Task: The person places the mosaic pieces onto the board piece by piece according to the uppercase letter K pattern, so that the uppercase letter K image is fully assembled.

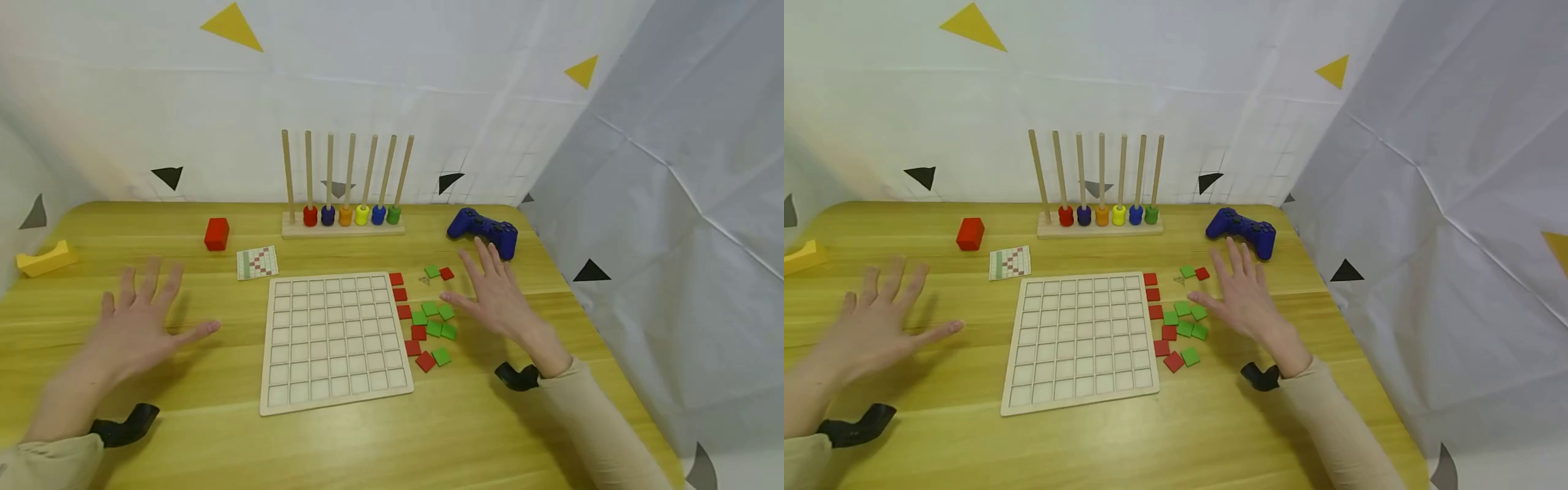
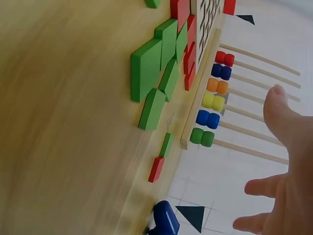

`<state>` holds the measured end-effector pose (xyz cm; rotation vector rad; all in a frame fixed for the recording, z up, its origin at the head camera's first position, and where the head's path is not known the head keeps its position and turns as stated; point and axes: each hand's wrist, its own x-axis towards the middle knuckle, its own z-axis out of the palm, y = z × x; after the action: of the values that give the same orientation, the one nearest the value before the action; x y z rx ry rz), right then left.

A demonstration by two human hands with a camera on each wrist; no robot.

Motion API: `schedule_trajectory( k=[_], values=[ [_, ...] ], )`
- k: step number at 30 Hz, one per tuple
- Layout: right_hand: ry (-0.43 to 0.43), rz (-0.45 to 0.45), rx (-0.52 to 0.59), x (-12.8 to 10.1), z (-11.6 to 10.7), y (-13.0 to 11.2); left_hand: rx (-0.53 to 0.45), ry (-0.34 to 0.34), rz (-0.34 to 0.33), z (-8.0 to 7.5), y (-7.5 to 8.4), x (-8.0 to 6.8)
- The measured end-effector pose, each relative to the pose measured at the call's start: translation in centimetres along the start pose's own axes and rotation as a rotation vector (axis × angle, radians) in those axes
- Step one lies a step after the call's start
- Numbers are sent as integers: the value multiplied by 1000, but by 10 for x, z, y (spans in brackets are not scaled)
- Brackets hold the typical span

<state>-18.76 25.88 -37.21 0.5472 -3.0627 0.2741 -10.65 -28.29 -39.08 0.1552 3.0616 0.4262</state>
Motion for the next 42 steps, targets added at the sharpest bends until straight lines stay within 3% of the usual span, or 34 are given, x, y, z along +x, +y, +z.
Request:
schedule_trajectory(
  k=[9,16,25,42],
  values=[
    [-2,-38,128,8,3,-6,-101,-139,90,8,22,0],
    [-38,-9,236,18,1,-10,-168,-232,218,16,51,-5],
    [-58,19,272,28,3,-8,-240,-280,325,31,62,-5],
    [-141,-30,325,61,7,12,-265,-315,373,38,69,-3]
  ],
)
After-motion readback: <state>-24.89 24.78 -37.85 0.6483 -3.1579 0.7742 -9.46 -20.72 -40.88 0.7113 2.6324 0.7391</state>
